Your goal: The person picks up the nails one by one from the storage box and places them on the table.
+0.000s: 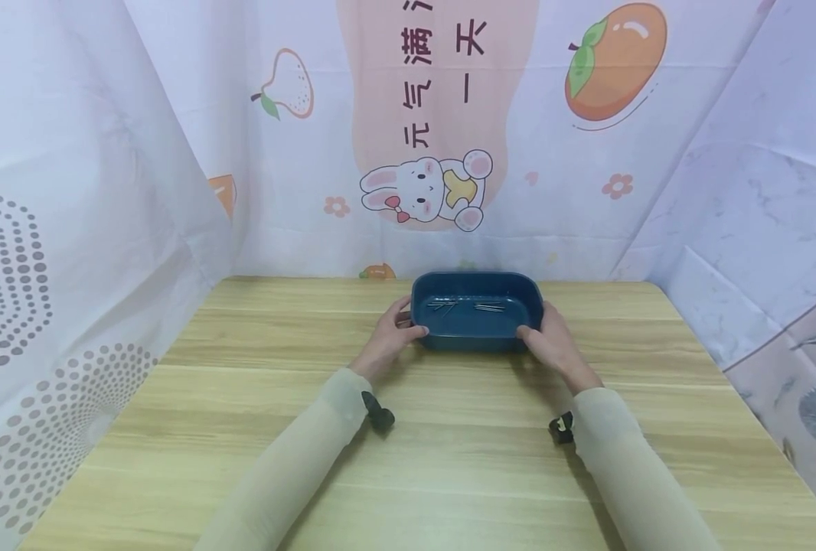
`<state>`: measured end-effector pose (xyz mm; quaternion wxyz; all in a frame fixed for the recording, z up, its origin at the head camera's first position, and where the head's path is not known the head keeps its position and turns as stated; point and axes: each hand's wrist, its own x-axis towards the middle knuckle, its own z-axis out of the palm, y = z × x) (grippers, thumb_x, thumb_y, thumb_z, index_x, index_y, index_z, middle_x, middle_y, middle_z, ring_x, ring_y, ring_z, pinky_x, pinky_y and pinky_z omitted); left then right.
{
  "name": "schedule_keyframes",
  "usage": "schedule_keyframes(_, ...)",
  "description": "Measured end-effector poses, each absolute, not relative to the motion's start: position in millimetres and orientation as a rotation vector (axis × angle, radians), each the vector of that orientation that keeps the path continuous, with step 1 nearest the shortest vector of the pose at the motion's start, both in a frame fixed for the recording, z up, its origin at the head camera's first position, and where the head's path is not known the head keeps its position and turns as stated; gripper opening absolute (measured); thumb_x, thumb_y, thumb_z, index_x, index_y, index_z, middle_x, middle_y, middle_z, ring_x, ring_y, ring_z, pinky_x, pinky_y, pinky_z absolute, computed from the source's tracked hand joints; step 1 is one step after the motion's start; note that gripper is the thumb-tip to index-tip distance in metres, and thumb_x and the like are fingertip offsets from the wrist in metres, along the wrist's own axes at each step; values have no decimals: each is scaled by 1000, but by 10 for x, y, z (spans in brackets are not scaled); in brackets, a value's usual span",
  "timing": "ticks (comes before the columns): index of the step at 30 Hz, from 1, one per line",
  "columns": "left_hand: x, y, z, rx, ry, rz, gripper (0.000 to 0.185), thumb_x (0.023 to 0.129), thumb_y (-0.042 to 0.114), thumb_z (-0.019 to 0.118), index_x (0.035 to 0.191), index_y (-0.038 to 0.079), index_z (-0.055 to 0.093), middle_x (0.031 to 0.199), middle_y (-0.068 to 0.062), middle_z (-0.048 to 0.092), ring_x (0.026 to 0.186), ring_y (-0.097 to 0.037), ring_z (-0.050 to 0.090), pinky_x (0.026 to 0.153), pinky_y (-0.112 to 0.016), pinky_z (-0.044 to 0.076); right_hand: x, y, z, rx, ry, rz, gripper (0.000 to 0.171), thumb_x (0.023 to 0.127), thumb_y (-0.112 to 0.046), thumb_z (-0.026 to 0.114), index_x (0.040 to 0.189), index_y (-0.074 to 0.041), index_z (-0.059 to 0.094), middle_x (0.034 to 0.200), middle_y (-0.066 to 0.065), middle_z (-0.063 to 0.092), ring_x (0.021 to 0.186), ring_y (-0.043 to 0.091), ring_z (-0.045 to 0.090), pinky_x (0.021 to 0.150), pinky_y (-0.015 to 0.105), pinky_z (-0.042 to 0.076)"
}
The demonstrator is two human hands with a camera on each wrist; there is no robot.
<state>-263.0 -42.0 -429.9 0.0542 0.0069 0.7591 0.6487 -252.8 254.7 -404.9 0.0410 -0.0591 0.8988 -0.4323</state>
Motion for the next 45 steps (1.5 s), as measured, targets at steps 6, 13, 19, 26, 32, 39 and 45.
schedule_keyframes(6,-2638,-454,-4319,17,2305,1983,76,83,12,72,148,22,35,140,-17,45,125,-27,48,94,-36,47,-2523,2515,-4048,-181,2768,-1304,76,92,-15,51,145,15,5,143,39,23,130,48,29,106,61,22)
schedule_keyframes(13,-2621,-497,-4309,6,2292,1994,76,83,12,73,148,21,35,139,-15,46,124,-26,49,93,-35,48,-2528,2478,-4043,-163,2754,-1278,79,92,-16,51,145,15,2,145,39,17,131,49,25,106,62,20)
schedule_keyframes(19,-2611,-548,-4294,2,2282,1996,77,82,12,73,149,20,34,138,-14,47,124,-26,48,93,-35,47,-2539,2432,-4042,-171,2776,-1272,78,91,-16,52,144,16,5,144,40,21,131,49,27,106,61,21)
schedule_keyframes(26,-2619,-593,-4308,-8,2283,2004,76,82,10,72,148,20,35,137,-15,48,123,-25,50,94,-35,47,-2531,2388,-4050,-198,2790,-1275,75,91,-15,52,144,15,9,142,38,24,129,48,30,106,60,23)
schedule_keyframes(32,-2624,-622,-4319,2,2299,1992,75,84,9,71,148,20,35,138,-16,47,123,-27,50,96,-36,46,-2524,2366,-4050,-220,2785,-1288,71,91,-15,52,143,15,13,140,38,27,126,47,33,105,61,24)
schedule_keyframes(39,-2572,-675,-4275,25,2289,1998,74,86,9,69,149,18,33,140,-17,45,125,-28,48,97,-38,44,-2533,2322,-4042,-234,2789,-1259,72,91,-16,52,143,15,13,141,38,27,126,47,33,105,61,25)
schedule_keyframes(45,-2598,-706,-4334,7,2272,2027,75,83,9,71,148,20,35,139,-17,47,124,-27,49,96,-37,45,-2524,2289,-4046,-247,2799,-1249,72,91,-15,53,143,16,14,141,38,27,127,47,33,105,61,24)
